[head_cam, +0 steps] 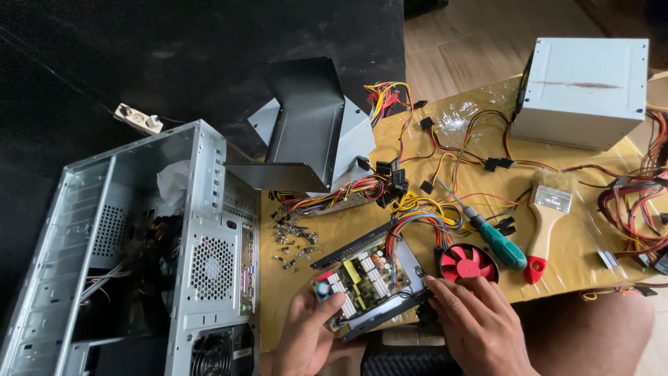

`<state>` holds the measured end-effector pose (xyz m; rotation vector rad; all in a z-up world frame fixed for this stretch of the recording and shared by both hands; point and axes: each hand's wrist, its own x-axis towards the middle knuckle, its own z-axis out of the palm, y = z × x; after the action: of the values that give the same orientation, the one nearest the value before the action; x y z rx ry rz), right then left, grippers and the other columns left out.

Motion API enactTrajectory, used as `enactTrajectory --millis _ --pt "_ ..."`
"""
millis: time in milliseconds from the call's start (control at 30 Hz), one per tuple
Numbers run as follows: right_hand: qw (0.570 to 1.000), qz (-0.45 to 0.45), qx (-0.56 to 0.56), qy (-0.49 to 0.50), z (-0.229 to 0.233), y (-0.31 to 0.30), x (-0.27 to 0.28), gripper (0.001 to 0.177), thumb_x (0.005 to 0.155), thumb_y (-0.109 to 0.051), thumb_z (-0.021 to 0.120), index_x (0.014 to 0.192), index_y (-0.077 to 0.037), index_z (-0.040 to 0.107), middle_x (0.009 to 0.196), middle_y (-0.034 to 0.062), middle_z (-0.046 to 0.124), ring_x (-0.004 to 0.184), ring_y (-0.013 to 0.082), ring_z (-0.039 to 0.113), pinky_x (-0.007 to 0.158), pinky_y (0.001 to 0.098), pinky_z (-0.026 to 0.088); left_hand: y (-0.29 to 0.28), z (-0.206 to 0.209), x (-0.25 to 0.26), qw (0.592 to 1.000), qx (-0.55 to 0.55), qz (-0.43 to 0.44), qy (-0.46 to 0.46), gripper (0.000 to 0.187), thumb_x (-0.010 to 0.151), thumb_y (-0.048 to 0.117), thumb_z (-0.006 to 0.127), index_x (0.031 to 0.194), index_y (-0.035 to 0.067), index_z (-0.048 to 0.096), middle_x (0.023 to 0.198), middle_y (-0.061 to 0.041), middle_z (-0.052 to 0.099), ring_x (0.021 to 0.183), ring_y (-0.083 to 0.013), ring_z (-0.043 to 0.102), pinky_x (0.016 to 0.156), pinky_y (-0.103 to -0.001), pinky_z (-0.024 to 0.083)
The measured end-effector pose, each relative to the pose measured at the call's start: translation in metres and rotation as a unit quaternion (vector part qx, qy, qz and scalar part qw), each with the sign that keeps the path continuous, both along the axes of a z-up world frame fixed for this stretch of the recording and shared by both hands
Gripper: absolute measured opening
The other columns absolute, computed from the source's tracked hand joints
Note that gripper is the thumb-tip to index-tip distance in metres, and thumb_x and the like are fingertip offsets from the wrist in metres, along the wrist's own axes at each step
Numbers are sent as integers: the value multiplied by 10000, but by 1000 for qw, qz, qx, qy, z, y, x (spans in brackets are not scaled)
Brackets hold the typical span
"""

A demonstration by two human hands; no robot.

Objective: The person cleans a red computer fan and a green circuit board using a brush. They hold the fan and brush its blades, then flip the circuit board to brush both sides. The person also brushes the interior of a computer power supply unit.

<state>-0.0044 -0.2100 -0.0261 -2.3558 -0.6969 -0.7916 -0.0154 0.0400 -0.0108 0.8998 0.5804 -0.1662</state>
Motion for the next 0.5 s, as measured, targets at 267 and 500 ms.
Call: enactTrajectory --millis 267,500 --pt "998 -37 -29 -30 4 4 0 271 935 -169 721 1179 -52 722 817 -38 692 687 189 523 687 313 502 -13 2 4 999 27 24 23 514 756 19 737 1251 -56 621 1196 -283 725 1098 -417 675 869 -523 556" --pt "997 -63 -24 -41 6 5 -2 205 948 -193 703 1121 -90 744 913 -24 737 661 191 558 675 275 513 -4 24 1 912 387 -125 58 501 786 406 786 1171 92 722 820 -31 637 754 -151 588 702 -258 436"
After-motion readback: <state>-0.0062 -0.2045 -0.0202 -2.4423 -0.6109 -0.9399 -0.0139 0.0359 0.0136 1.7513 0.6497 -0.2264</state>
